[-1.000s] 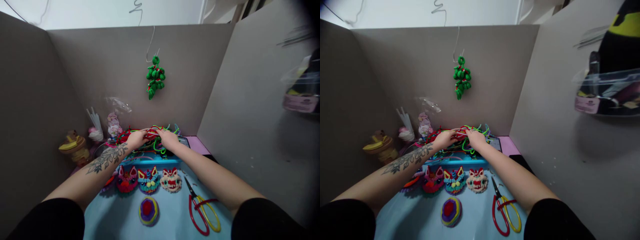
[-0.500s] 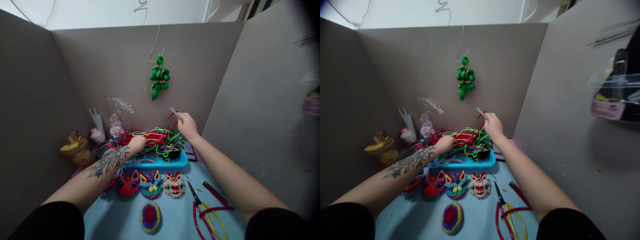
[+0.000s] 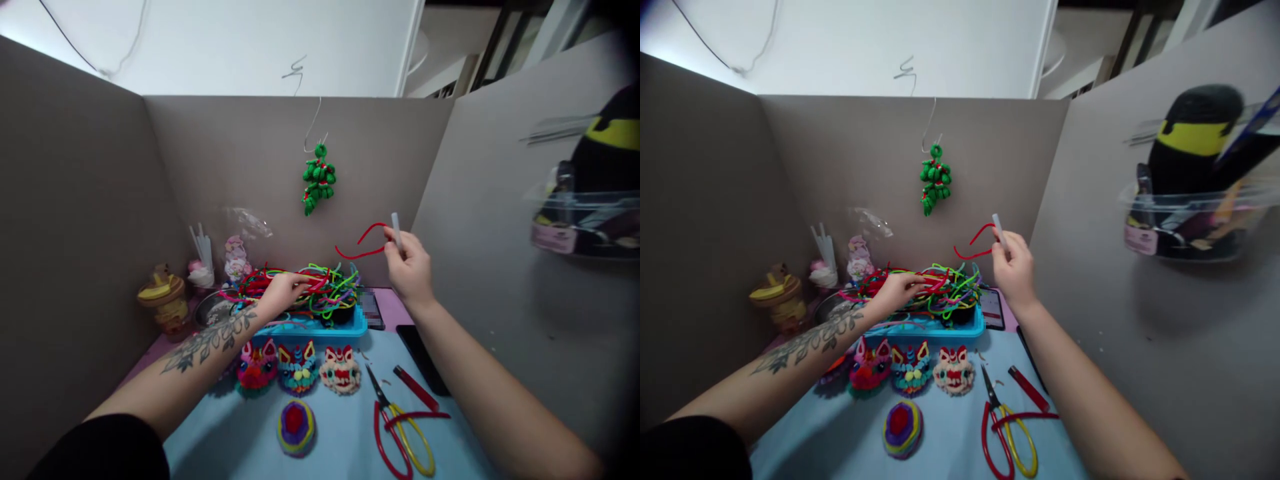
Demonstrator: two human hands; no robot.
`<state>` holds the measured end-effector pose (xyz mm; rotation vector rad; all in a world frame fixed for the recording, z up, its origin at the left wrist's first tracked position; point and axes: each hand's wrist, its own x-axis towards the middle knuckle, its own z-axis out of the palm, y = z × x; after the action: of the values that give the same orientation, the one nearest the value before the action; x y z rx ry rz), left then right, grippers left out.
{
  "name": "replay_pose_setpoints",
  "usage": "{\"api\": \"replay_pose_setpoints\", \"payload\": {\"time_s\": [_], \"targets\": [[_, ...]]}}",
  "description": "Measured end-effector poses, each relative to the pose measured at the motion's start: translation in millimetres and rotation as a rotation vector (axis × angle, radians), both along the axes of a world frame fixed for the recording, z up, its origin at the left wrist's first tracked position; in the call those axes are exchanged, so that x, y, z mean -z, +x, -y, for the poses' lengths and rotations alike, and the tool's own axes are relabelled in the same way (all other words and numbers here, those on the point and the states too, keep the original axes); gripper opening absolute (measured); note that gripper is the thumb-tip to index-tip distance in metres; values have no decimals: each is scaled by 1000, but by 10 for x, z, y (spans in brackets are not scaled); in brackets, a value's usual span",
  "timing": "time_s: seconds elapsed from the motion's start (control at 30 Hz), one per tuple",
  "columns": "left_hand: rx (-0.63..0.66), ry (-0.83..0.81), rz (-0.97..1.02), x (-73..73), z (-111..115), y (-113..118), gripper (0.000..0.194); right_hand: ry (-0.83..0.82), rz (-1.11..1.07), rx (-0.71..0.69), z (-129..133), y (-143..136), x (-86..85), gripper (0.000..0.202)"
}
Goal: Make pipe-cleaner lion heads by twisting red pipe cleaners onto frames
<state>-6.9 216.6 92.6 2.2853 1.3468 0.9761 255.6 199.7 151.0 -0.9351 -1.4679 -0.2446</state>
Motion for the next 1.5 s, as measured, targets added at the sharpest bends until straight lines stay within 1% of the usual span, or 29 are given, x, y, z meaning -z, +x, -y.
{"api": "replay_pose_setpoints", "payload": {"time_s": [0.03, 0.13, 0.17, 0.23, 0.3, 0.33, 0.4, 0.47, 0.5, 0.6, 0.63, 0.7, 0.77, 0.8, 0.87, 0.93, 0.97, 1.03, 1.1, 1.23, 1.37, 1.5], "targets": [[11, -92, 168, -64, 149, 71, 29, 12, 41, -21, 143, -82, 5, 31], [197, -473, 708, -239, 629, 276, 38, 100, 254, -68, 597, -348, 72, 41], [267, -565, 889, -293, 781, 320, 37, 123, 362, -105, 743, -433, 115, 44], [327, -690, 1198, -389, 1053, 346, 36, 147, 568, -180, 1015, -590, 236, 49], [336, -802, 1364, -460, 1277, 292, 32, 172, 704, -231, 1258, -722, 392, 50], [324, -818, 1420, -481, 1377, 243, 27, 169, 733, -247, 1373, -778, 477, 49], [295, -843, 1470, -495, 1583, 127, 15, 127, 771, -287, 1605, -871, 643, 47], [294, -796, 1466, -479, 1830, 15, 5, 78, 757, -321, 1863, -937, 785, 46], [301, -741, 1441, -466, 1977, -33, 5, 50, 724, -335, 2005, -960, 842, 46], [287, -495, 1261, -414, 2491, -134, 16, -62, 533, -380, 2459, -999, 946, 41], [255, -413, 1161, -387, 2668, -150, 21, -111, 450, -394, 2604, -1004, 963, 40], [147, -255, 914, -300, 2986, -151, 28, -218, 298, -422, 2849, -1007, 987, 41], [11, -117, 659, -149, 3215, -109, 28, -297, 197, -459, 3011, -1006, 1015, 41], [-51, -47, 592, -52, 3287, -74, 25, -309, 166, -486, 3056, -1007, 1034, 40], [-80, -17, 502, 164, 3353, 14, 24, -284, 109, -538, 3093, -1012, 1086, 36], [-105, -31, 481, 365, 3358, 102, 21, -264, 29, -544, 3093, -1021, 1150, 31], [-121, -48, 480, 448, 3356, 138, 21, -271, -17, -530, 3092, -1026, 1184, 29], [-126, -76, 494, 566, 3364, 179, 21, -314, -95, -507, 3104, -1032, 1250, 24], [-136, -87, 493, 631, 3389, 182, 21, -354, -136, -506, 3129, -1028, 1309, 18], [-159, -104, 457, 712, 3427, 136, 23, -436, -169, -486, 3160, -1001, 1394, 4], [-141, -132, 453, 803, 3414, 128, 22, -493, -167, -518, 3141, -989, 1426, 6], [-138, -159, 530, 839, 3406, 145, 22, -499, -136, -572, 3124, -990, 1416, 7]]}}
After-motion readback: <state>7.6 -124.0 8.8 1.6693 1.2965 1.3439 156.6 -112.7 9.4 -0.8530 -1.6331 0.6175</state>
